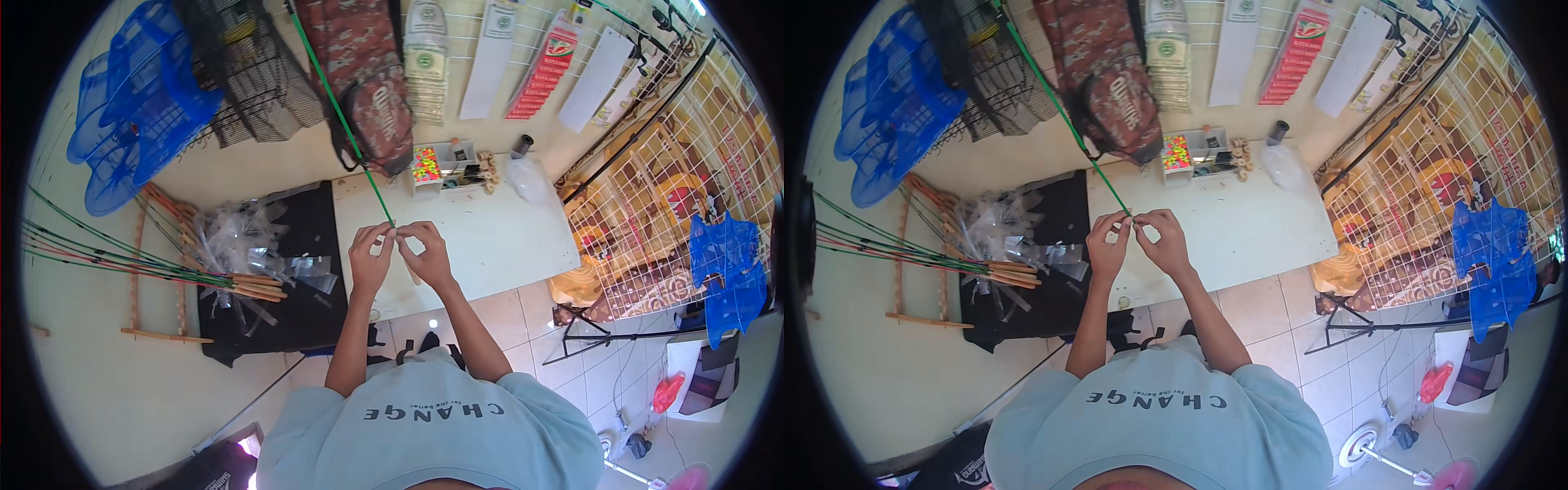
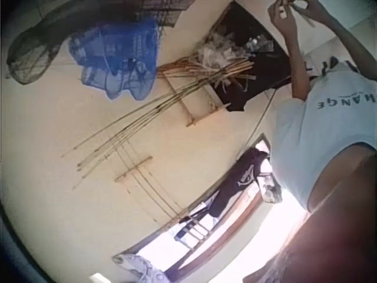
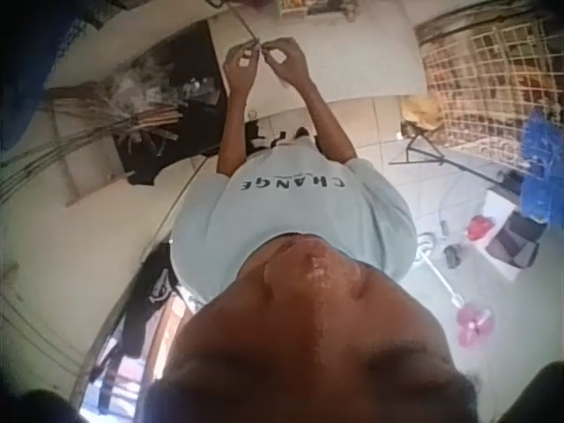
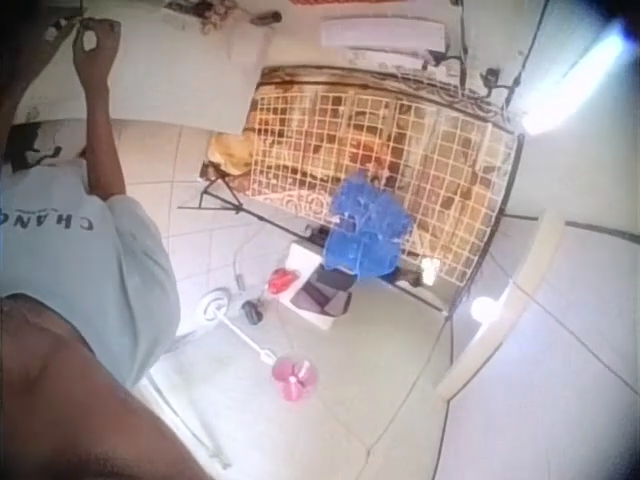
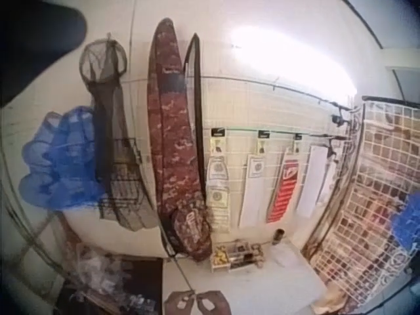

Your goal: Assembling and repairing the tip section of a fishing rod using small components and guide rings.

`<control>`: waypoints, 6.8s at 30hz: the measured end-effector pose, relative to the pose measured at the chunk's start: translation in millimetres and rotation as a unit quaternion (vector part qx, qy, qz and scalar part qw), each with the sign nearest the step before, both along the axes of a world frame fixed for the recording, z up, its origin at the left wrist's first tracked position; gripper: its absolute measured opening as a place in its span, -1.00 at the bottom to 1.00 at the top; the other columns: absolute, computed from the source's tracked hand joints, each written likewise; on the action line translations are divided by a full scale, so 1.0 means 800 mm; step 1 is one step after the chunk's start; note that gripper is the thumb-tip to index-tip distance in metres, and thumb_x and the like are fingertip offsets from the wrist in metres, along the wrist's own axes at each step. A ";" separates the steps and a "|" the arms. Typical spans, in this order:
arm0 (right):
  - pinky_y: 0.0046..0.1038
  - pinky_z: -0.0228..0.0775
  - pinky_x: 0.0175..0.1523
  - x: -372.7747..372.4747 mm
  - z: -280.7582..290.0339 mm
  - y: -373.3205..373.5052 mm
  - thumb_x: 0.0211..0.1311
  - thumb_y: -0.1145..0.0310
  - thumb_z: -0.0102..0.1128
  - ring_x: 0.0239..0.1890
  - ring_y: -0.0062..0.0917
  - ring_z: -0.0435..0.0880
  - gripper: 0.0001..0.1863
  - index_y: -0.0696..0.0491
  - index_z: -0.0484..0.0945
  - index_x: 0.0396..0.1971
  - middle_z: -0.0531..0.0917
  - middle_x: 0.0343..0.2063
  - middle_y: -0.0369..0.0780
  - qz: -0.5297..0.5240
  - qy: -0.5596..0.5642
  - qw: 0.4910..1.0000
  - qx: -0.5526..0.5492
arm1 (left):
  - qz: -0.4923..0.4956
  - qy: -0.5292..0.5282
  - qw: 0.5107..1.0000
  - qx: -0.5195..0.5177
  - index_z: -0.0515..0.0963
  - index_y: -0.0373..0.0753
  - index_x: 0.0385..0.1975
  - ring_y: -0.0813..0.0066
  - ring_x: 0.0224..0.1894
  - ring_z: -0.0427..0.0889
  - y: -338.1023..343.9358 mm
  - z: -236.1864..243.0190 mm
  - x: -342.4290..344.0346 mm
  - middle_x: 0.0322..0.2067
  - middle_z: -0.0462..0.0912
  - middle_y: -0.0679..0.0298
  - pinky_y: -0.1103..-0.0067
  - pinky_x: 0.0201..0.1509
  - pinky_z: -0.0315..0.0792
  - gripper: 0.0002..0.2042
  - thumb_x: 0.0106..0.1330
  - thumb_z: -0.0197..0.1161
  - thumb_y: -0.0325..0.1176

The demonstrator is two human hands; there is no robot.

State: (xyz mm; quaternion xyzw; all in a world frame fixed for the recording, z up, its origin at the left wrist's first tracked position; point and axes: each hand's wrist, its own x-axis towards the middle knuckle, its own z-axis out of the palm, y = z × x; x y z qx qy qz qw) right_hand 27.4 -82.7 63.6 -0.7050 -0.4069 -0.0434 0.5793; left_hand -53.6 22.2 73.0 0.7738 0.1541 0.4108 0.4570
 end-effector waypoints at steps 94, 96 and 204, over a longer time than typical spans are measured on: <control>-0.40 0.35 0.00 0.351 -0.077 -0.136 0.11 0.45 0.23 -0.15 -0.37 0.50 -0.80 0.01 0.67 -0.24 0.68 -0.34 -0.23 0.034 0.069 0.988 -0.132 | 0.098 0.108 0.985 -0.088 0.54 -0.26 -0.13 0.51 -0.16 0.57 -0.115 -0.095 0.324 -0.20 0.60 0.25 0.59 -0.27 0.49 -0.73 0.18 0.33 -0.38; -0.40 0.35 0.00 0.352 -0.077 -0.140 0.11 0.45 0.23 -0.16 -0.37 0.50 -0.81 0.01 0.67 -0.24 0.68 -0.34 -0.23 0.035 0.068 0.988 -0.133 | 0.105 0.099 0.986 -0.085 0.54 -0.27 -0.13 0.51 -0.17 0.58 -0.116 -0.098 0.325 -0.22 0.60 0.24 0.60 -0.27 0.49 -0.73 0.18 0.33 -0.38; -0.54 0.36 -0.14 0.426 -0.173 -0.217 0.19 0.41 0.23 -0.16 -0.61 0.58 -0.86 0.08 0.47 -0.30 0.65 -0.21 -0.24 0.044 0.296 0.948 -0.110 | -0.001 0.122 0.979 -0.165 0.50 -0.22 0.03 0.45 -0.16 0.61 -0.224 -0.181 0.398 -0.13 0.56 0.16 0.58 -0.22 0.55 -0.60 0.15 0.33 -0.46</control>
